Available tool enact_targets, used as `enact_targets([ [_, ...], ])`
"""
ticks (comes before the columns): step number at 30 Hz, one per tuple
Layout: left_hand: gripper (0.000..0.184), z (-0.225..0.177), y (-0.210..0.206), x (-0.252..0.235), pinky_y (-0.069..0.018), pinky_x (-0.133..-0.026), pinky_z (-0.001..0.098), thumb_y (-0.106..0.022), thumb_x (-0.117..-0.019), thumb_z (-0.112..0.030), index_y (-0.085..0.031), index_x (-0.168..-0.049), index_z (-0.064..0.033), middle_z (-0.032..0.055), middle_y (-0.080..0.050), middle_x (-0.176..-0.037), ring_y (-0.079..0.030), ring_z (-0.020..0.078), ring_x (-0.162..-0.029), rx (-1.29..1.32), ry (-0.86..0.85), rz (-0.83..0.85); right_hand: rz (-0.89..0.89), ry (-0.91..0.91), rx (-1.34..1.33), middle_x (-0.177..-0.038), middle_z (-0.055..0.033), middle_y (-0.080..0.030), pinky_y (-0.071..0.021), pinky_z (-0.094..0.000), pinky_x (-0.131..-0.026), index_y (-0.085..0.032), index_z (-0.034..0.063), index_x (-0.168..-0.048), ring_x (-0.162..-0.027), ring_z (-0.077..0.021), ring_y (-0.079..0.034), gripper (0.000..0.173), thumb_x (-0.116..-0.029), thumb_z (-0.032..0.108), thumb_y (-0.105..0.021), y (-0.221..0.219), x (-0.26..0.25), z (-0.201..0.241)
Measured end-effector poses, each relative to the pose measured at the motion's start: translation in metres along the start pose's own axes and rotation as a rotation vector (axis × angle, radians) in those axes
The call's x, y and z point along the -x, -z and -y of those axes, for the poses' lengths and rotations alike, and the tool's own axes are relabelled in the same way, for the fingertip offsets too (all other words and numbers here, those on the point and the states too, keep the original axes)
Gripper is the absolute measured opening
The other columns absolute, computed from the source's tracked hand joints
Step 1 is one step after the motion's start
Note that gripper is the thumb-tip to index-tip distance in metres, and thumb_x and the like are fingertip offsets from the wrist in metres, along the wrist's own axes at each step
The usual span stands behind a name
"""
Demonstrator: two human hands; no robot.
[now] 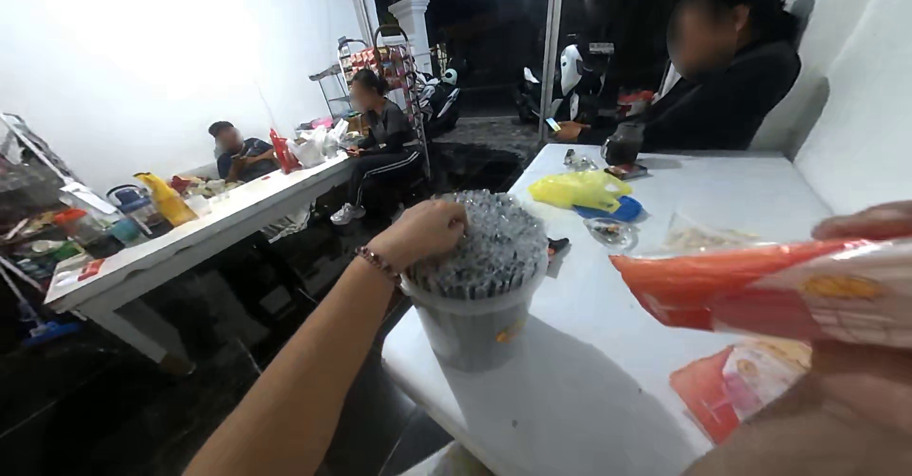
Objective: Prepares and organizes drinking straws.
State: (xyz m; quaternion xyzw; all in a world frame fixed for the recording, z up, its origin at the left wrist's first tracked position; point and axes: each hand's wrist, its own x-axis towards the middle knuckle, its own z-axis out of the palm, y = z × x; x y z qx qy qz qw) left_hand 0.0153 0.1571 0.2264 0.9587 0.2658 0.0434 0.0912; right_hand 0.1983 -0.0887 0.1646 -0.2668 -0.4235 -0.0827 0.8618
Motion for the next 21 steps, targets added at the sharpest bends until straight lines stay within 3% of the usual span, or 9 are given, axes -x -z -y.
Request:
enact_targets([
  [3,0.034,-0.005,0.006,-0.004,-0.0437,-0.103,0.0586,-0.041,-0.1093,-0.013,-0.067,-0.126,0.0004,0.0233,-0.067,-0.122,-0.061,0.0375,-0.12,0.043,0.053,0.091,-0.056,0.0,-0.032,-0.092,-0.005,-0.07,-0.0633,-0.0312,-0.077,-0.058,0.0042,-0.109,-0.084,-0.0187,-0.072,0.025,-0.0859,-0.006,-0.056,-0.016,-0.003,-0.005],
  [7,0.037,-0.008,0.012,-0.01,-0.0454,-0.101,0.052,-0.036,-0.1117,-0.014,-0.062,-0.134,-0.0017,0.022,-0.065,-0.124,-0.062,0.0331,-0.114,0.097,0.112,0.145,0.051,-0.026,-0.069,-0.094,-0.0018,-0.071,-0.0638,-0.0335,-0.078,-0.058,0.0086,-0.118,-0.085,-0.018,-0.072,0.032,-0.0877,0.004,-0.067,-0.023,-0.007,-0.016],
  [9,0.035,-0.006,0.012,-0.012,-0.0474,-0.096,0.0494,-0.038,-0.1112,-0.012,-0.062,-0.134,-0.0016,0.0216,-0.065,-0.12,-0.063,0.031,-0.107,0.101,0.095,0.152,0.039,-0.044,-0.079,-0.093,-0.0018,-0.071,-0.0643,-0.0342,-0.078,-0.059,0.0093,-0.117,-0.084,-0.0181,-0.073,0.032,-0.087,0.003,-0.066,-0.029,-0.005,-0.018],
  [11,0.034,-0.002,0.012,-0.014,-0.0474,-0.097,0.0489,-0.041,-0.1095,-0.009,-0.062,-0.136,-0.0017,0.0216,-0.065,-0.124,-0.063,0.0308,-0.109,0.106,0.051,0.165,0.002,-0.034,-0.08,-0.094,-0.0031,-0.071,-0.0644,-0.0339,-0.076,-0.058,0.0084,-0.115,-0.084,-0.0185,-0.073,0.031,-0.0862,0.0,-0.061,-0.038,-0.003,-0.018],
  [14,0.036,0.003,0.011,-0.016,-0.0451,-0.104,0.0523,-0.053,-0.1026,-0.001,-0.06,-0.138,-0.0008,0.0222,-0.065,-0.128,-0.062,0.0336,-0.118,0.087,-0.07,0.173,-0.055,0.014,-0.146,-0.107,-0.0075,-0.069,-0.0635,-0.0367,-0.081,-0.057,0.0069,-0.115,-0.09,-0.0212,-0.071,0.024,-0.0929,0.001,-0.054,-0.047,0.004,-0.018],
  [16,0.042,0.006,0.009,-0.017,-0.0486,-0.094,0.0505,-0.06,-0.0978,0.002,-0.058,-0.14,-0.0001,0.0224,-0.067,-0.114,-0.063,0.0318,-0.102,0.073,-0.117,0.166,-0.092,0.026,-0.244,-0.105,-0.0077,-0.069,-0.0616,-0.0407,-0.089,-0.059,0.0079,-0.11,-0.096,-0.023,-0.071,0.016,-0.0986,0.003,-0.049,-0.054,0.005,-0.021],
  [18,0.046,0.008,0.006,-0.017,-0.0506,-0.086,0.0462,-0.063,-0.0961,0.001,-0.055,-0.142,0.0004,0.0216,-0.068,-0.106,-0.063,0.0281,-0.09,0.107,-0.124,0.168,-0.053,0.029,-0.246,-0.102,-0.0022,-0.069,-0.0588,-0.0343,-0.091,-0.06,0.0119,-0.106,-0.099,-0.017,-0.069,0.018,-0.1031,0.007,-0.043,-0.063,0.0,-0.026],
  [21,0.049,0.013,0.004,-0.02,-0.0514,-0.098,0.0455,-0.068,-0.0944,0.0,-0.054,-0.142,0.002,0.0227,-0.068,-0.117,-0.067,0.0299,-0.105,0.137,-0.146,0.17,0.011,0.01,-0.189,-0.106,0.0027,-0.071,-0.0567,-0.0306,-0.096,-0.057,0.0144,-0.114,-0.105,-0.0116,-0.069,0.014,-0.1068,0.012,-0.045,-0.08,-0.007,-0.039],
])
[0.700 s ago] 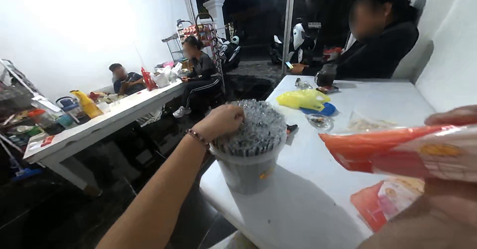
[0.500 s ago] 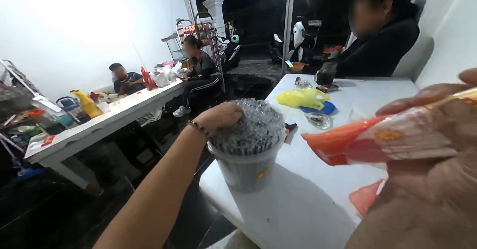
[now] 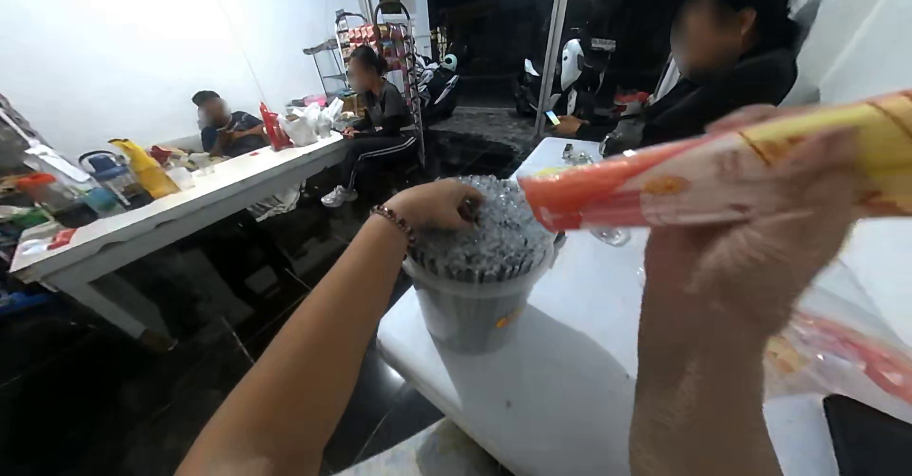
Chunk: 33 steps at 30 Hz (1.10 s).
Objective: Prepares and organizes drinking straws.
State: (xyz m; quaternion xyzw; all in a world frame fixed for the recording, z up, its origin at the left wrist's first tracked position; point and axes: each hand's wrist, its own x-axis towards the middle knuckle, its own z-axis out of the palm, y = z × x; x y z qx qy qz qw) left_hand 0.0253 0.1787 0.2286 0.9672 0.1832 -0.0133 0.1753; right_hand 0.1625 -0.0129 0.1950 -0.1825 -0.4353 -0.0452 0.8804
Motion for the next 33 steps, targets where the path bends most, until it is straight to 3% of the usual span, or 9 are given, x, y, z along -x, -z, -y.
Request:
enact_targets([
  [2,0.05,0.003,-0.002,-0.002,-0.0501,-0.1,0.0465,-0.071,-0.0933,-0.003,-0.055,-0.14,0.0024,0.022,-0.068,-0.119,-0.067,0.0306,-0.109,-0.011,-0.019,-0.02,-0.01,-0.067,-0.003,-0.107,0.0019,-0.069,-0.0561,-0.0326,-0.098,-0.053,0.0116,-0.119,-0.105,-0.0113,-0.068,0.013,-0.1067,0.012,-0.049,-0.009,-0.003,-0.013],
  [6,0.048,0.003,-0.003,0.0,-0.0484,-0.102,0.0487,-0.074,-0.0922,-0.006,-0.057,-0.137,0.0038,0.0224,-0.068,-0.12,-0.065,0.0323,-0.112,-0.049,-0.063,-0.059,0.032,-0.109,-0.1,-0.098,0.0021,-0.071,-0.0587,-0.0324,-0.093,-0.057,0.0107,-0.112,-0.096,-0.01,-0.07,0.011,-0.1018,0.008,-0.057,-0.022,-0.009,-0.04],
  [10,0.035,0.004,-0.003,-0.001,-0.0504,-0.094,0.0468,-0.076,-0.0903,-0.007,-0.064,-0.121,0.0048,0.0199,-0.069,-0.108,-0.065,0.0292,-0.1,-0.089,-0.096,-0.074,0.196,-0.165,-0.218,-0.102,-0.0007,-0.071,-0.0585,-0.0327,-0.093,-0.058,0.0104,-0.113,-0.099,-0.0124,-0.07,0.015,-0.0993,0.01,-0.063,-0.023,-0.014,-0.06],
  [14,0.027,-0.001,-0.003,0.0,-0.0469,-0.099,0.0532,-0.075,-0.0921,-0.014,-0.072,-0.109,0.0066,0.0243,-0.068,-0.113,-0.064,0.0362,-0.108,-0.146,-0.073,-0.076,0.277,-0.212,-0.277,-0.104,-0.0016,-0.073,-0.0601,-0.0334,-0.09,-0.063,0.0118,-0.112,-0.099,-0.014,-0.071,0.023,-0.0916,0.012,-0.074,-0.016,-0.018,-0.077],
  [17,0.033,-0.001,-0.003,0.001,-0.0484,-0.098,0.0504,-0.077,-0.09,-0.012,-0.067,-0.115,0.0063,0.0227,-0.067,-0.112,-0.064,0.0336,-0.105,-0.107,-0.064,-0.092,0.275,-0.23,-0.278,-0.105,-0.0026,-0.073,-0.0605,-0.0356,-0.091,-0.063,0.012,-0.112,-0.1,-0.0156,-0.071,0.024,-0.0903,0.01,-0.075,-0.01,-0.017,-0.08],
  [23,0.013,0.013,-0.003,-0.003,-0.0499,-0.078,0.0387,-0.066,-0.0968,-0.009,-0.072,-0.098,0.003,0.0119,-0.068,-0.088,-0.06,0.0181,-0.081,-0.06,-0.16,-0.039,0.175,-0.256,-0.252,-0.105,-0.0037,-0.073,-0.0602,-0.037,-0.092,-0.059,0.0106,-0.113,-0.101,-0.017,-0.071,0.022,-0.0937,0.003,-0.066,-0.008,-0.015,-0.074],
  [25,0.027,0.015,-0.003,0.0,-0.0459,-0.068,0.0323,-0.057,-0.1046,-0.018,-0.071,-0.09,0.0009,0.0048,-0.062,-0.077,-0.053,0.0102,-0.069,0.052,-0.133,-0.037,0.167,-0.262,-0.236,-0.104,-0.0031,-0.073,-0.0605,-0.0355,-0.091,-0.059,0.0109,-0.113,-0.1,-0.0156,-0.072,0.02,-0.0954,0.001,-0.062,-0.01,-0.015,-0.073],
  [29,0.041,0.005,-0.002,0.006,-0.0481,-0.077,0.0381,-0.042,-0.1112,-0.028,-0.069,-0.098,-0.0003,0.0074,-0.064,-0.089,-0.057,0.0136,-0.08,0.142,0.047,-0.045,0.164,-0.277,-0.249,-0.105,-0.003,-0.073,-0.0607,-0.0343,-0.09,-0.059,0.0108,-0.112,-0.1,-0.0144,-0.071,0.02,-0.0949,0.0,-0.063,-0.009,-0.016,-0.078],
  [33,0.029,0.003,-0.003,0.002,-0.0492,-0.084,0.0463,-0.051,-0.1073,-0.018,-0.073,-0.108,0.0015,0.0144,-0.069,-0.096,-0.062,0.0219,-0.088,-0.001,-0.002,-0.034,0.169,-0.305,-0.271,-0.105,-0.0026,-0.072,-0.0609,-0.0368,-0.09,-0.059,0.0116,-0.112,-0.1,-0.0152,-0.071,0.024,-0.0919,0.003,-0.07,-0.007,-0.014,-0.085],
])
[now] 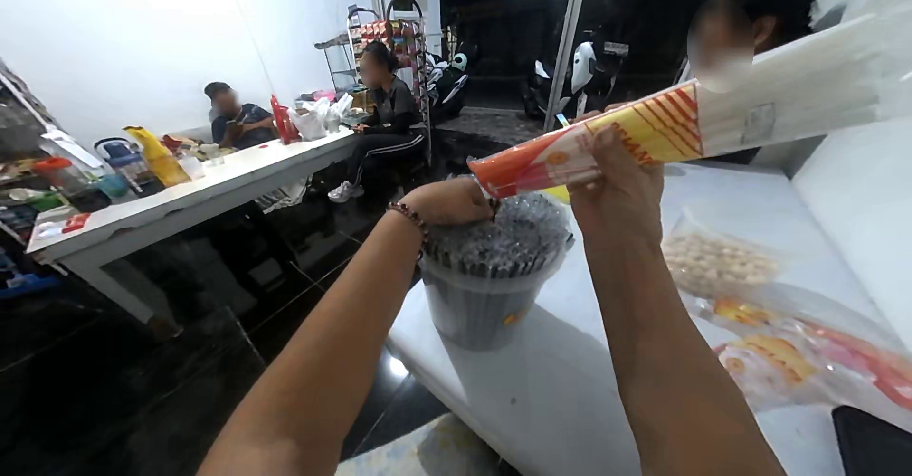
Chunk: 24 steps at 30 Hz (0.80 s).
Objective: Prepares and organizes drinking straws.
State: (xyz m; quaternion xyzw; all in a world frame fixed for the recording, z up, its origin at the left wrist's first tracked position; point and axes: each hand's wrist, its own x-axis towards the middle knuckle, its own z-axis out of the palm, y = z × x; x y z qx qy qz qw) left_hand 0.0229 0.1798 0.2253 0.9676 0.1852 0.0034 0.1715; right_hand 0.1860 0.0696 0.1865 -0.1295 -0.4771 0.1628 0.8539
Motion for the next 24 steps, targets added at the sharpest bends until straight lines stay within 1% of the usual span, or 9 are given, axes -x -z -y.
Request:
enact_targets([
  [5,0.017,0.0,0.0,-0.001,-0.0513,-0.089,0.0464,-0.065,-0.0985,-0.013,-0.076,-0.101,0.0011,0.0147,-0.072,-0.101,-0.066,0.0231,-0.094,-0.055,-0.021,-0.021,-0.013,-0.028,-0.045,-0.105,-0.0051,-0.073,-0.0611,-0.0382,-0.089,-0.06,0.0105,-0.111,-0.1,-0.0173,-0.071,0.023,-0.0914,0.0,-0.068,0.005,0.002,-0.006],
  [8,0.014,0.004,-0.002,-0.003,-0.0521,-0.085,0.0423,-0.071,-0.0946,-0.011,-0.074,-0.102,0.0004,0.0133,-0.071,-0.096,-0.065,0.0207,-0.088,-0.043,-0.067,-0.058,-0.046,-0.046,-0.065,-0.106,-0.0053,-0.072,-0.0608,-0.0377,-0.09,-0.06,0.0102,-0.112,-0.101,-0.0173,-0.071,0.025,-0.0911,-0.001,-0.068,0.007,0.003,-0.007],
  [11,0.042,0.003,-0.004,-0.002,-0.0547,-0.089,0.0401,-0.078,-0.0874,-0.006,-0.061,-0.124,0.0057,0.0168,-0.071,-0.104,-0.068,0.0218,-0.093,0.085,-0.056,-0.104,-0.042,-0.054,-0.104,-0.105,-0.0066,-0.073,-0.0596,-0.0395,-0.093,-0.062,0.0102,-0.111,-0.102,-0.019,-0.071,0.026,-0.0881,0.001,-0.072,0.014,0.003,-0.01],
  [13,0.072,0.003,-0.004,-0.002,-0.0561,-0.088,0.0348,-0.079,-0.086,-0.006,-0.038,-0.144,0.005,0.0148,-0.07,-0.107,-0.069,0.0166,-0.091,0.14,0.003,-0.1,-0.038,-0.062,-0.119,-0.107,-0.0073,-0.072,-0.0594,-0.0403,-0.093,-0.061,0.0106,-0.112,-0.104,-0.0198,-0.07,0.026,-0.0891,0.003,-0.072,0.02,0.005,-0.012],
  [15,0.08,0.002,-0.004,-0.002,-0.0561,-0.086,0.0327,-0.08,-0.0852,-0.005,-0.03,-0.148,0.0044,0.0132,-0.071,-0.106,-0.069,0.0137,-0.089,0.165,0.034,-0.098,-0.021,-0.073,-0.152,-0.109,-0.0073,-0.072,-0.0591,-0.0406,-0.093,-0.063,0.0107,-0.112,-0.105,-0.0202,-0.07,0.028,-0.0878,0.006,-0.075,0.026,0.007,-0.014],
  [16,0.075,0.002,-0.004,-0.002,-0.056,-0.086,0.0333,-0.08,-0.085,-0.006,-0.036,-0.145,0.0056,0.0133,-0.071,-0.107,-0.069,0.0143,-0.09,0.154,0.024,-0.101,-0.014,-0.082,-0.165,-0.108,-0.0063,-0.072,-0.0593,-0.04,-0.093,-0.065,0.0115,-0.111,-0.104,-0.0192,-0.07,0.029,-0.0859,0.006,-0.077,0.028,0.008,-0.015],
  [18,0.053,0.003,-0.004,-0.001,-0.0542,-0.084,0.0358,-0.081,-0.0825,-0.005,-0.058,-0.129,0.0057,0.0154,-0.069,-0.107,-0.066,0.0182,-0.09,0.119,-0.038,-0.13,0.002,-0.098,-0.16,-0.106,-0.0035,-0.073,-0.0607,-0.0362,-0.09,-0.067,0.0143,-0.109,-0.1,-0.0158,-0.071,0.03,-0.0827,0.006,-0.08,0.029,0.01,-0.015],
  [22,0.045,0.003,-0.002,0.001,-0.053,-0.086,0.0326,-0.083,-0.0827,-0.009,-0.064,-0.122,-0.002,0.0185,-0.053,-0.129,-0.061,0.02,-0.1,0.072,-0.034,-0.141,0.096,-0.1,-0.151,-0.105,-0.0034,-0.074,-0.0614,-0.0351,-0.088,-0.069,0.0137,-0.109,-0.097,-0.0152,-0.072,0.033,-0.0799,0.011,-0.085,0.035,0.009,-0.016],
  [24,0.042,0.005,-0.003,0.001,-0.054,-0.084,0.0327,-0.085,-0.0802,-0.01,-0.066,-0.117,-0.0047,0.0169,-0.052,-0.128,-0.061,0.0192,-0.1,0.09,-0.015,-0.163,0.119,-0.102,-0.151,-0.106,-0.004,-0.074,-0.0609,-0.036,-0.09,-0.069,0.0125,-0.109,-0.098,-0.0162,-0.072,0.034,-0.0799,0.009,-0.085,0.039,0.008,-0.016],
])
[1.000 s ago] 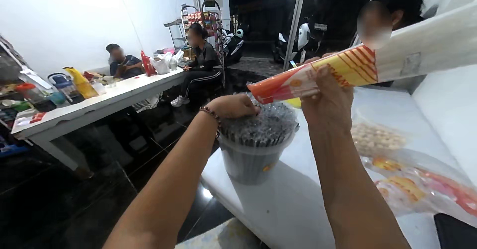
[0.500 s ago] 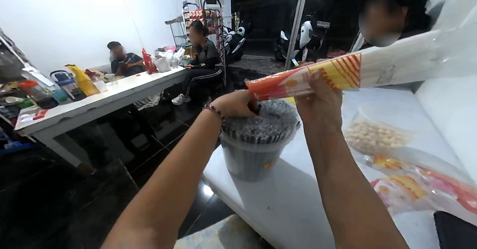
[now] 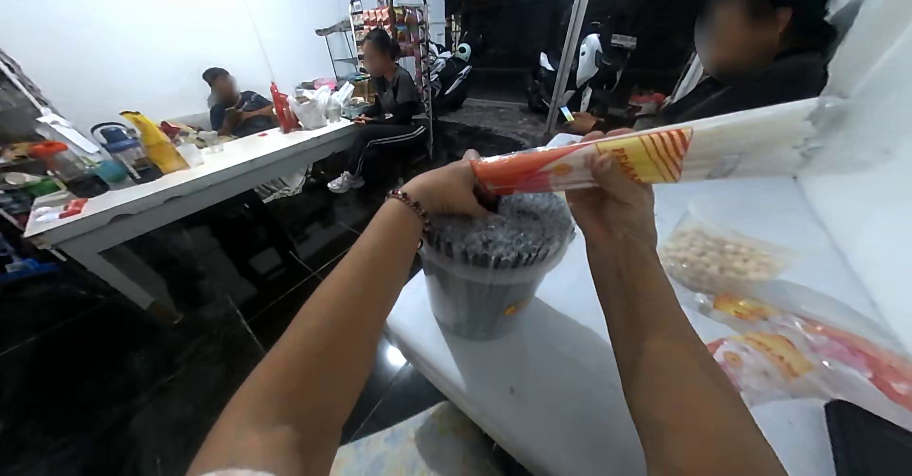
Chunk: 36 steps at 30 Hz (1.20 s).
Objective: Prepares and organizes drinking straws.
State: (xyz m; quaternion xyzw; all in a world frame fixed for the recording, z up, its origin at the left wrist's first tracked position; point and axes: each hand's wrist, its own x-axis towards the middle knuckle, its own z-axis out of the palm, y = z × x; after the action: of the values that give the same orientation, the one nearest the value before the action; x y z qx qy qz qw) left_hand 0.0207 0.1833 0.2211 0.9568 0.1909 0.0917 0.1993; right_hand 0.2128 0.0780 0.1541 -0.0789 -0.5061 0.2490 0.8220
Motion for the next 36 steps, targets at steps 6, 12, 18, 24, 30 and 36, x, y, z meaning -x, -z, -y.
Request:
enact_targets([
  [6,0.077,0.0,-0.001,0.0,-0.0572,-0.089,0.0437,-0.088,-0.0775,-0.008,-0.039,-0.137,-0.0019,0.017,-0.064,-0.116,-0.068,0.0241,-0.103,0.11,0.164,-0.027,0.052,-0.036,0.082,-0.105,-0.0025,-0.075,-0.0609,-0.0352,-0.091,-0.07,0.0138,-0.106,-0.098,-0.0147,-0.072,0.03,-0.0805,0.007,-0.083,0.008,0.0,0.006],
  [12,0.075,-0.003,0.0,0.006,-0.0564,-0.092,0.0459,-0.084,-0.0812,-0.005,-0.04,-0.141,0.0014,0.0224,-0.064,-0.119,-0.068,0.0289,-0.105,0.14,0.163,-0.042,-0.055,-0.098,0.354,-0.098,-0.0005,-0.074,-0.0633,-0.0303,-0.079,-0.062,0.0114,-0.105,-0.088,-0.0113,-0.073,0.029,-0.0838,-0.008,-0.068,-0.015,-0.006,0.024],
  [18,0.07,-0.002,-0.002,0.006,-0.0553,-0.093,0.043,-0.083,-0.0822,-0.003,-0.041,-0.137,0.0045,0.0194,-0.069,-0.112,-0.069,0.0256,-0.103,0.188,0.131,-0.035,0.043,-0.203,0.661,-0.095,0.0053,-0.072,-0.063,-0.0284,-0.081,-0.058,0.0114,-0.11,-0.089,-0.0071,-0.071,0.043,-0.0769,-0.01,-0.075,-0.044,-0.027,0.029],
  [24,0.064,0.001,-0.003,0.006,-0.056,-0.091,0.0364,-0.08,-0.0843,0.0,-0.04,-0.135,0.0044,0.0173,-0.07,-0.111,-0.07,0.0193,-0.101,0.221,0.1,-0.018,0.149,-0.353,0.897,-0.095,0.0053,-0.071,-0.0613,-0.0242,-0.079,-0.063,0.01,-0.109,-0.088,-0.0024,-0.07,0.04,-0.0759,-0.006,-0.08,-0.065,-0.045,0.031],
  [30,0.065,0.001,-0.004,0.006,-0.0557,-0.092,0.0371,-0.079,-0.084,0.002,-0.04,-0.135,0.0053,0.0185,-0.069,-0.112,-0.069,0.0205,-0.102,0.23,0.082,-0.024,0.184,-0.449,1.011,-0.095,-0.001,-0.07,-0.0597,-0.0258,-0.078,-0.065,0.0048,-0.109,-0.085,-0.0045,-0.068,0.039,-0.075,-0.006,-0.082,-0.073,-0.042,0.015],
  [36,0.074,0.015,-0.006,-0.001,-0.0531,-0.099,0.0413,-0.084,-0.0754,0.001,-0.045,-0.138,0.0035,0.0187,-0.065,-0.12,-0.066,0.0229,-0.111,0.197,-0.025,-0.091,0.32,-0.603,1.27,-0.102,-0.0116,-0.072,-0.0547,-0.0463,-0.089,-0.07,0.0036,-0.111,-0.095,-0.0201,-0.068,0.037,-0.0798,0.012,-0.087,-0.068,-0.034,-0.005],
])
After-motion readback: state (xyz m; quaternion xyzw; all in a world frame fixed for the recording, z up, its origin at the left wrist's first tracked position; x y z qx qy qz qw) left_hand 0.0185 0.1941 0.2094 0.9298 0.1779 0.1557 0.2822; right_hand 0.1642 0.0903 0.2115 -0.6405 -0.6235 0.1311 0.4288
